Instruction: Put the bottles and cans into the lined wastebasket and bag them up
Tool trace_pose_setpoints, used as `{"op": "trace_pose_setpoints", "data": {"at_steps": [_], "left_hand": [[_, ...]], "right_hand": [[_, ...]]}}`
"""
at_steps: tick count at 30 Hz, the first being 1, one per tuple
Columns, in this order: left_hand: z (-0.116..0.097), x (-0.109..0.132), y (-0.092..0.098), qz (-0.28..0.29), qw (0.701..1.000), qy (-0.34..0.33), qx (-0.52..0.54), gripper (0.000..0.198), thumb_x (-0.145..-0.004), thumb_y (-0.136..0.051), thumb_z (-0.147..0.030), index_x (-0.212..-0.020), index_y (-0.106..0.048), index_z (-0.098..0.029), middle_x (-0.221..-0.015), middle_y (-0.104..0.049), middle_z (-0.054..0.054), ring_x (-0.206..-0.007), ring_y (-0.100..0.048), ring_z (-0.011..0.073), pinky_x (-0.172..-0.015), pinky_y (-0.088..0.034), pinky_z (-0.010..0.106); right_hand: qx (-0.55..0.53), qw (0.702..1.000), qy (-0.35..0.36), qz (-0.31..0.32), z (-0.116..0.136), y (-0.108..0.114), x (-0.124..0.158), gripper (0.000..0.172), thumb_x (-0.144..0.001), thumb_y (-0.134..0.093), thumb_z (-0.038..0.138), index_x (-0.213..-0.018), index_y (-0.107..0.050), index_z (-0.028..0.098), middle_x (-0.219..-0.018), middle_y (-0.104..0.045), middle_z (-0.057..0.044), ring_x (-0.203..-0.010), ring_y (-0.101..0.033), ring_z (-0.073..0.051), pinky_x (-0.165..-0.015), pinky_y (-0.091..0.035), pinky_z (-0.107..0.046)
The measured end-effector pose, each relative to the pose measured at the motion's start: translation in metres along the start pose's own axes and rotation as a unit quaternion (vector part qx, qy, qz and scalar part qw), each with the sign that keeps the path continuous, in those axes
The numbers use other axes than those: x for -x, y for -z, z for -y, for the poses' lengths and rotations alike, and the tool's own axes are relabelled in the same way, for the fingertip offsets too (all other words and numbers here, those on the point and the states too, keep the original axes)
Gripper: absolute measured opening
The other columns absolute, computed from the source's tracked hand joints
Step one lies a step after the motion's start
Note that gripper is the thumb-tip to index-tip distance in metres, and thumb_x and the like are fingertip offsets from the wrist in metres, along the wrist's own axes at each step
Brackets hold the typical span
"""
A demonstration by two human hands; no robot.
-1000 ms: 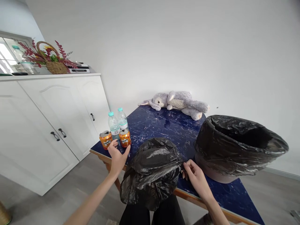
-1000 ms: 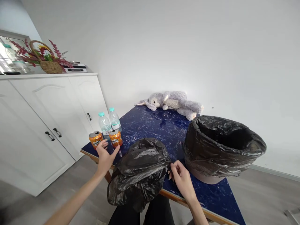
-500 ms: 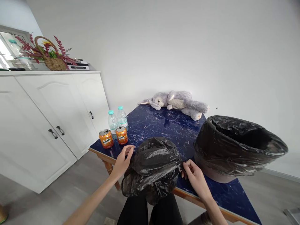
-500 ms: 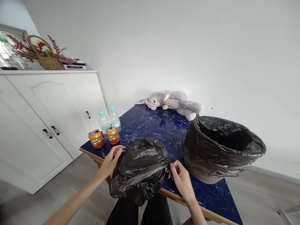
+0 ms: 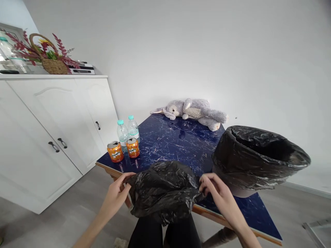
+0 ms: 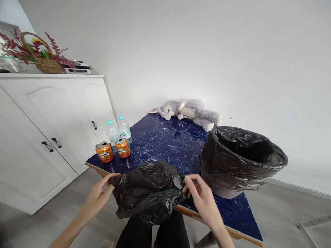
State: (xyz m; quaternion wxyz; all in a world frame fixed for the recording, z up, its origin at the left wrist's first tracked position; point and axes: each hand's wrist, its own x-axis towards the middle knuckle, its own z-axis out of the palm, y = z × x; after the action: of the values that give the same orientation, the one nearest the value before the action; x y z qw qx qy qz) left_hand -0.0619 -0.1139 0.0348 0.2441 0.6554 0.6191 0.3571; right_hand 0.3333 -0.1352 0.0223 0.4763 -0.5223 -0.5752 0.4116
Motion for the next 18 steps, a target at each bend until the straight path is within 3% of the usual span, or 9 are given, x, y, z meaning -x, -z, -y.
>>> {"op": "trace_pose_setpoints", "data": {"at_steps": [1, 2, 4, 7, 10, 14, 18], "left_hand": [[-0.003, -0.001, 0.002, -0.009, 1.0, 0.007, 0.021, 0.039, -0.096, -0.052, -0.05, -0.121, -0.073, -0.029, -0.11, -0.078, 0.008, -0.092, -0.077, 0.0293, -0.07, -0.061, 0.035], [-0.007, -0.002, 0.004, -0.018, 0.999, 0.013, 0.04, 0.039, -0.096, -0.053, -0.051, -0.119, -0.074, -0.028, -0.11, -0.079, 0.009, -0.098, -0.077, 0.0303, -0.076, -0.062, 0.036], [-0.016, -0.003, 0.007, -0.035, 0.997, 0.024, 0.066, 0.04, -0.094, -0.055, -0.053, -0.117, -0.074, -0.027, -0.112, -0.079, 0.009, -0.105, -0.076, 0.0318, -0.085, -0.063, 0.038], [-0.032, -0.006, 0.013, -0.066, 0.994, 0.038, 0.078, 0.042, -0.095, -0.055, -0.056, -0.12, -0.073, -0.027, -0.113, -0.079, 0.008, -0.107, -0.075, 0.0323, -0.087, -0.063, 0.04], [-0.054, -0.009, 0.021, -0.113, 0.989, 0.02, 0.093, 0.041, -0.1, -0.051, -0.055, -0.127, -0.07, -0.031, -0.115, -0.077, 0.006, -0.11, -0.073, 0.0313, -0.088, -0.062, 0.039], [-0.089, -0.025, 0.03, -0.198, 0.976, -0.069, 0.067, 0.038, -0.106, -0.045, -0.05, -0.131, -0.066, -0.031, -0.131, -0.072, 0.006, -0.117, -0.068, 0.0275, -0.093, -0.058, 0.035], [-0.108, -0.06, 0.024, -0.18, 0.969, -0.161, -0.054, 0.039, -0.107, -0.039, -0.042, -0.131, -0.064, -0.025, -0.128, -0.072, 0.01, -0.106, -0.07, 0.0268, -0.091, -0.056, 0.038]], "right_hand": [[0.03, 0.996, 0.013, -0.077, -0.006, -0.005, -0.012, 0.045, -0.098, -0.062, 0.067, -0.113, -0.068, 0.025, -0.107, -0.074, -0.013, -0.097, -0.073, -0.03, -0.078, -0.058, -0.038], [0.055, 0.993, 0.022, -0.107, -0.013, -0.011, -0.024, 0.052, -0.092, -0.069, 0.067, -0.123, -0.068, 0.025, -0.12, -0.073, -0.016, -0.106, -0.073, -0.032, -0.081, -0.06, -0.039], [0.088, 0.993, 0.041, -0.07, -0.025, -0.026, -0.043, 0.063, -0.082, -0.081, 0.063, -0.131, -0.067, 0.025, -0.126, -0.074, -0.015, -0.112, -0.074, -0.035, -0.085, -0.062, -0.043], [0.12, 0.992, 0.04, 0.012, -0.025, -0.043, -0.055, 0.049, -0.081, -0.083, 0.055, -0.121, -0.071, 0.028, -0.111, -0.08, -0.01, -0.101, -0.077, -0.036, -0.08, -0.061, -0.044], [0.138, 0.988, 0.056, -0.049, 0.003, -0.043, -0.054, 0.033, -0.091, -0.072, 0.051, -0.113, -0.067, 0.027, -0.102, -0.08, -0.01, -0.092, -0.076, -0.035, -0.074, -0.057, -0.04], [0.17, 0.956, 0.149, -0.189, 0.055, -0.017, -0.063, 0.037, -0.095, -0.065, 0.049, -0.122, -0.062, 0.025, -0.108, -0.075, -0.012, -0.096, -0.073, -0.031, -0.081, -0.057, -0.038], [0.242, 0.933, 0.172, -0.205, 0.08, 0.006, -0.092, 0.046, -0.096, -0.063, 0.043, -0.135, -0.057, 0.021, -0.118, -0.073, -0.016, -0.106, -0.072, -0.035, -0.088, -0.058, -0.046]]}}
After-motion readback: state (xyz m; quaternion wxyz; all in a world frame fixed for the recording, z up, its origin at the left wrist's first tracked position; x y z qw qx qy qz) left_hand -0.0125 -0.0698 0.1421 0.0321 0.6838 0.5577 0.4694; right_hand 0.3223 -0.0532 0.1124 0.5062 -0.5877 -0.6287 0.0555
